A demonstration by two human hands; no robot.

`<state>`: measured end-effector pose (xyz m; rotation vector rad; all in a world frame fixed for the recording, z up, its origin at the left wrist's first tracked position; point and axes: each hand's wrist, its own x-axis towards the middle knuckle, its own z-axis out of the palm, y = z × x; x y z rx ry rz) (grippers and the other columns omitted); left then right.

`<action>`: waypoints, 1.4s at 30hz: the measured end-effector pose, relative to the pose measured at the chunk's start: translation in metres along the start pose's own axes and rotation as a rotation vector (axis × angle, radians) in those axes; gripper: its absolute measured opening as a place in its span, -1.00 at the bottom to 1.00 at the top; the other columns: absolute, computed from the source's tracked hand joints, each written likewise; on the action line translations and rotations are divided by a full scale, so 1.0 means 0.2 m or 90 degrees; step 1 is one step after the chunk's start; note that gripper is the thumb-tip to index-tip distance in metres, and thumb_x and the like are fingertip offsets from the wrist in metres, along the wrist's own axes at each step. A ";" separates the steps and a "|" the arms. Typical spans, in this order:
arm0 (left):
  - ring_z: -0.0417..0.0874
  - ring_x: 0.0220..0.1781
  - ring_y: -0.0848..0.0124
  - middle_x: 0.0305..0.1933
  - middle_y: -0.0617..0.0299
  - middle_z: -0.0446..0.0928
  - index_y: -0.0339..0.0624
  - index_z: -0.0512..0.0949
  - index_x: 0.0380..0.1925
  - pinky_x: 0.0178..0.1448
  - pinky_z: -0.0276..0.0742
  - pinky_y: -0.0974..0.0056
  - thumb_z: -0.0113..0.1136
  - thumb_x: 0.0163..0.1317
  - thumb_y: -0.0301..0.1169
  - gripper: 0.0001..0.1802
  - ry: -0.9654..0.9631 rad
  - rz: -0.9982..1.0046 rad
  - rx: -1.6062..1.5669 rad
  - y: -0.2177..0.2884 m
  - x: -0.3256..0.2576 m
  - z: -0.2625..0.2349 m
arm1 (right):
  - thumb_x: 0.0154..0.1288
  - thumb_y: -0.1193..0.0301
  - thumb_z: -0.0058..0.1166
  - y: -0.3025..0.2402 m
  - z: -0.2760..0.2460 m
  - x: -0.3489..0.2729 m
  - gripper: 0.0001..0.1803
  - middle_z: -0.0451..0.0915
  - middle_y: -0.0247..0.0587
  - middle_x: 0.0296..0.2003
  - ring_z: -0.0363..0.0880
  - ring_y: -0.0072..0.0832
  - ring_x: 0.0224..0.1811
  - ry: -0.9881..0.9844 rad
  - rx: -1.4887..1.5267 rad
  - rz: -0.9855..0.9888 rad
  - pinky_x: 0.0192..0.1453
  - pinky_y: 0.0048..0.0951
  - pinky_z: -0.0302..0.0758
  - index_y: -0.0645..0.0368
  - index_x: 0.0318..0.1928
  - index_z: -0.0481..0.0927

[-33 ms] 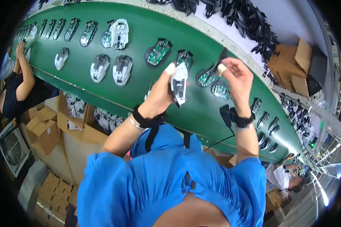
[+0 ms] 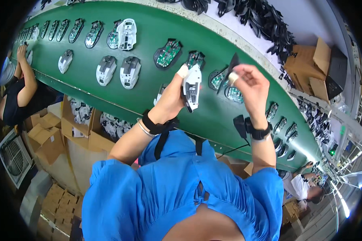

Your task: The person assembles small electronic devices on a green conveyor belt. They pick up white plastic casings and black components, fit them together by hand, and place the assembled units back onto the belt. The process is repetitive, with the person handling one unit at a time.

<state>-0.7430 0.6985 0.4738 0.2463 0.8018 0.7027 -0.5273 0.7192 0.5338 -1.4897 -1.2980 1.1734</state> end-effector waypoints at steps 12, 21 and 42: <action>0.48 0.04 0.53 0.02 0.28 0.48 -0.21 0.29 0.22 0.14 0.39 0.35 -0.30 0.43 0.15 -0.32 0.022 0.316 0.243 -0.12 -0.08 0.10 | -0.01 0.63 0.31 -0.18 0.26 -0.31 -0.52 0.51 -0.25 -0.27 0.61 -0.58 -0.40 0.008 -0.166 -0.025 -0.30 -0.54 0.62 0.17 -0.04 0.47; 0.49 0.05 0.49 0.03 0.22 0.46 -0.28 0.30 0.21 0.11 0.43 0.37 0.28 0.10 -0.42 -0.36 0.000 0.288 0.190 -0.14 -0.14 0.05 | -0.04 0.66 0.29 -0.10 0.26 -0.42 -0.40 0.46 -0.27 -0.20 0.59 -0.53 -0.19 -0.059 0.031 0.086 -0.19 -0.50 0.66 0.22 0.06 0.37; 0.59 0.01 0.20 -0.04 -0.05 0.54 -0.47 0.36 0.12 0.08 0.50 0.20 0.51 -0.20 -0.17 -0.10 -0.093 0.266 0.478 -0.23 -0.09 -0.07 | 0.14 0.58 0.12 0.14 0.03 -0.26 -0.44 0.59 -0.18 -0.04 0.63 -0.52 -0.12 -0.182 0.383 0.366 -0.09 -0.53 0.64 0.29 0.21 0.40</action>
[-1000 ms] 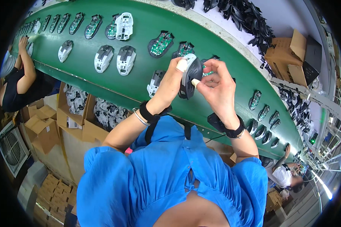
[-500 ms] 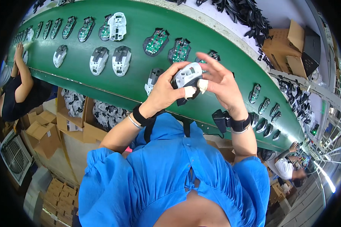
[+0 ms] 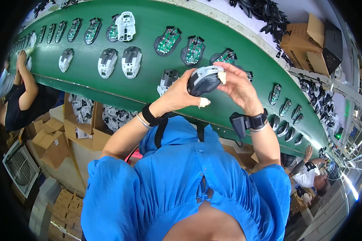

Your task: The person assembles small electronic devices on a green conveyor belt. They pick up white plastic casings and black components, fit them together by hand, and place the assembled units back onto the belt. The process is repetitive, with the person handling one unit at a time.

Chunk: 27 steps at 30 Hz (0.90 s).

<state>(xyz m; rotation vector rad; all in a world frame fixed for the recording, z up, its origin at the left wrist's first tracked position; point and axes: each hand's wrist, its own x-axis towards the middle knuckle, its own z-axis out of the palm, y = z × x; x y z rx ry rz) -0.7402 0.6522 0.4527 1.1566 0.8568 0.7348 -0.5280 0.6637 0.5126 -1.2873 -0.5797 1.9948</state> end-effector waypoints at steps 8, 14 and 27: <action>0.66 -0.30 0.04 -0.37 -0.12 0.60 -0.37 0.52 -0.27 -0.18 0.55 0.12 0.45 -0.35 -0.18 -0.37 -0.095 -0.062 0.262 0.03 -0.13 0.04 | -0.28 0.39 0.39 0.17 0.06 -0.16 -0.38 0.57 -0.12 -0.24 0.57 -0.29 -0.19 -0.001 -0.639 -0.185 -0.05 -0.36 0.49 0.25 -0.04 0.61; 0.64 -0.13 0.04 -0.21 -0.15 0.60 -0.38 0.51 -0.12 -0.01 0.53 0.16 0.44 -0.33 -0.14 -0.26 -0.299 -0.162 0.290 -0.07 -0.16 0.12 | -0.13 0.46 0.34 0.44 -0.02 -0.36 -0.43 0.58 -0.19 -0.16 0.56 -0.47 -0.13 0.114 -0.447 -0.041 0.00 -0.47 0.49 0.28 0.02 0.60; 0.15 0.36 -0.21 0.36 -0.28 0.06 -0.21 0.27 0.25 0.35 0.20 -0.09 0.30 -0.06 -0.49 -0.22 0.151 0.090 0.712 -0.26 -0.09 -0.14 | -0.04 0.10 0.36 0.58 -0.98 -0.35 -0.29 0.54 0.05 -0.01 0.47 -0.05 0.02 1.160 -0.694 -0.266 0.21 -0.07 0.30 0.27 0.07 0.52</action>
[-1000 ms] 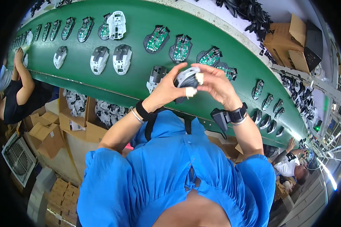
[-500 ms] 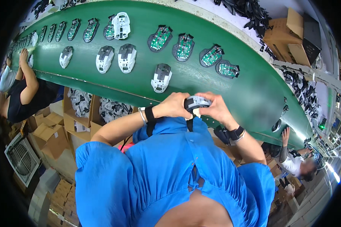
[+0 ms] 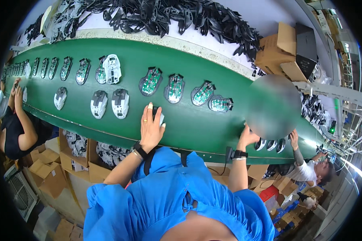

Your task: The person assembles small electronic devices on a green conveyor belt. They pick up white plastic casings and black components, fit them together by hand, and place the assembled units back onto the belt. The process is repetitive, with the person handling one unit at a time.

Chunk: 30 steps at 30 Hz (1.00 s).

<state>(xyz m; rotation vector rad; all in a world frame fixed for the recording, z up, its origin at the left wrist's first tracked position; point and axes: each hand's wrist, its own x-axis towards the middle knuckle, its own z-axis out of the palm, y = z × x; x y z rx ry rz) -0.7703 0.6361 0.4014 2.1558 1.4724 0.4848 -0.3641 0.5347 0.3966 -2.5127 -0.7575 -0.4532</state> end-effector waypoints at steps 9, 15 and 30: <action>0.13 0.39 -0.15 0.37 -0.22 0.09 -0.33 0.14 0.31 0.41 0.16 -0.02 0.40 -0.13 -0.53 -0.06 0.031 -0.042 -0.018 -0.24 0.11 -0.15 | 0.04 0.33 0.24 -1.36 0.78 0.60 -0.57 0.57 0.06 -0.18 0.58 -0.06 -0.14 -0.252 0.181 -0.439 -0.03 -0.13 0.52 0.20 -0.04 0.58; 0.10 0.41 -0.14 0.39 -0.19 0.08 -0.37 0.09 0.32 0.44 0.07 -0.03 0.40 -0.10 -0.49 -0.03 0.052 -0.105 -0.057 -0.30 0.03 -0.14 | 0.14 0.35 0.07 -1.50 1.03 0.68 -0.70 0.59 -0.06 -0.20 0.55 -0.15 -0.05 -0.193 -0.070 -0.559 -0.05 -0.09 0.53 0.10 -0.10 0.63; 0.26 0.17 -0.14 0.15 -0.24 0.26 -0.40 0.15 0.28 0.27 0.22 -0.06 0.38 0.01 -0.33 -0.12 0.150 -0.176 0.030 -0.26 -0.03 -0.10 | -0.05 0.61 0.16 -0.71 0.03 -0.39 -0.46 0.45 -0.32 -0.35 0.49 -0.38 -0.28 -0.448 0.182 -0.754 -0.29 -0.38 0.51 -0.04 0.03 0.61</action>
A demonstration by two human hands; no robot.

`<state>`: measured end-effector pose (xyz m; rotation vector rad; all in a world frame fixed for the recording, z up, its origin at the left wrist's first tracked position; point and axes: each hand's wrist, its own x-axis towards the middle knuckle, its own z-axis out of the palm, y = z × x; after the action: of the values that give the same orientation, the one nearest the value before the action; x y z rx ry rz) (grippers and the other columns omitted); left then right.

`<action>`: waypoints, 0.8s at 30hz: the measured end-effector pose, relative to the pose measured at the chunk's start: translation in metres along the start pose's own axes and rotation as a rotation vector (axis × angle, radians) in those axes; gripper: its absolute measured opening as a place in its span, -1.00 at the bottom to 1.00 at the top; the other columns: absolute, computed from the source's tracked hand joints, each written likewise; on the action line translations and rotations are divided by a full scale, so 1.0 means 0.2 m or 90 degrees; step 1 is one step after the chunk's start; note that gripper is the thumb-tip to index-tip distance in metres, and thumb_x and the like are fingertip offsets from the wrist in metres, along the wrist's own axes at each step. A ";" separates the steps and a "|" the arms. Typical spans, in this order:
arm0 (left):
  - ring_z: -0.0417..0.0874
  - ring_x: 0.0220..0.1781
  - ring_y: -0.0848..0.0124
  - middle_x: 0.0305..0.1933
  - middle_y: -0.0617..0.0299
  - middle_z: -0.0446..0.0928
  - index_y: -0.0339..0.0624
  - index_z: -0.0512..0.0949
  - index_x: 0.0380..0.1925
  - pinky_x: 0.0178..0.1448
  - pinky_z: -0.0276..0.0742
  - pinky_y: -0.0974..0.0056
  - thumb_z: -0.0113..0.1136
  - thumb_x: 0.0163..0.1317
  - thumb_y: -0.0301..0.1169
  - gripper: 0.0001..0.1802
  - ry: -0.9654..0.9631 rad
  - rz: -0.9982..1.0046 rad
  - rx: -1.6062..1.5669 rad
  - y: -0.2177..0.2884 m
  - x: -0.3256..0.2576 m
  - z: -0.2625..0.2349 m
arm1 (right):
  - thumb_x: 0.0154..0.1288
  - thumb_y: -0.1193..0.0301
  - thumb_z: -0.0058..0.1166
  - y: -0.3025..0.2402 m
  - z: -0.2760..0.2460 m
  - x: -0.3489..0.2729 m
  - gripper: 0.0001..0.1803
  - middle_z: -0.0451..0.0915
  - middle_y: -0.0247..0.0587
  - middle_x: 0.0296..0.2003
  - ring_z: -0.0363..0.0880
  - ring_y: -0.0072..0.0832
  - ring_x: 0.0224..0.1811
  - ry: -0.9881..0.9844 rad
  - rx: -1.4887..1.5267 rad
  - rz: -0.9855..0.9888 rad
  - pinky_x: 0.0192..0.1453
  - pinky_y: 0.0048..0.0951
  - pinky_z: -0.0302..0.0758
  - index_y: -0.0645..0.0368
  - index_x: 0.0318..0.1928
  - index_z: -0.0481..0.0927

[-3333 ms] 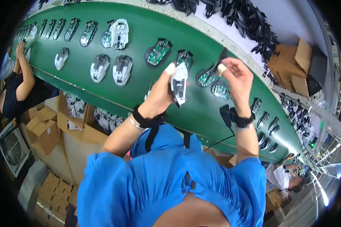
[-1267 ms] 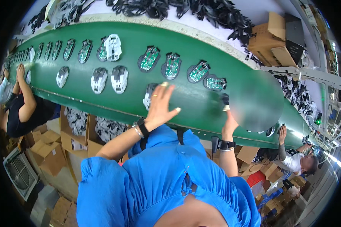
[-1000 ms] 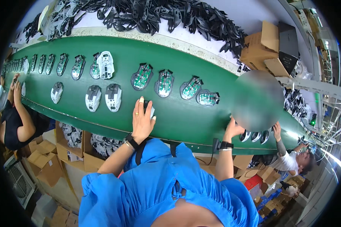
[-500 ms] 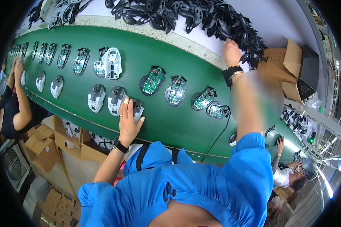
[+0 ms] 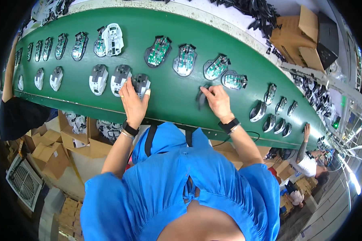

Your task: The person assembles small electronic devices on a green conveyor belt. They pick up white plastic casings and black components, fit them together by hand, and place the assembled units back onto the belt. The process is repetitive, with the person handling one unit at a time.

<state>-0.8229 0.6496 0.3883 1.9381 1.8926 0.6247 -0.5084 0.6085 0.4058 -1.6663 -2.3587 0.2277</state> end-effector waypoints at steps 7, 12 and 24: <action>0.27 0.17 -0.07 0.11 -0.14 0.29 -0.13 0.35 0.24 0.25 0.23 -0.03 0.39 -0.09 -0.42 -0.22 -0.005 0.138 -0.030 -0.01 -0.03 0.00 | 0.07 0.52 0.20 -0.17 0.05 -0.17 -0.59 0.61 -0.22 -0.34 0.59 -0.43 -0.36 0.170 0.368 0.533 -0.29 -0.42 0.53 0.14 0.01 0.58; 0.33 0.07 -0.03 0.02 -0.09 0.34 -0.29 0.34 0.18 0.15 0.30 -0.01 0.49 -0.24 -0.36 -0.12 -0.017 0.104 -0.092 0.00 -0.03 0.03 | 0.03 0.48 0.30 -0.21 0.19 -0.09 -0.73 0.62 -0.35 -0.53 0.53 -0.63 -0.52 0.135 0.556 0.602 -0.37 -0.53 0.48 0.27 -0.23 0.58; 0.47 -0.35 0.63 -0.33 0.29 0.53 -0.30 0.46 -0.06 -0.32 0.40 0.48 0.10 0.35 -0.19 -0.62 -0.154 -0.260 -0.819 0.37 0.09 -0.12 | 0.19 0.54 0.22 -0.62 -0.39 0.33 -0.88 0.58 -0.42 -0.49 0.51 -0.70 -0.45 0.054 1.074 0.428 -0.35 -0.63 0.42 0.19 -0.28 0.53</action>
<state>-0.7729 0.6639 0.4496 0.7291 1.1217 1.0361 -0.6189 0.6283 0.5202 -1.2094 -0.6485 1.5831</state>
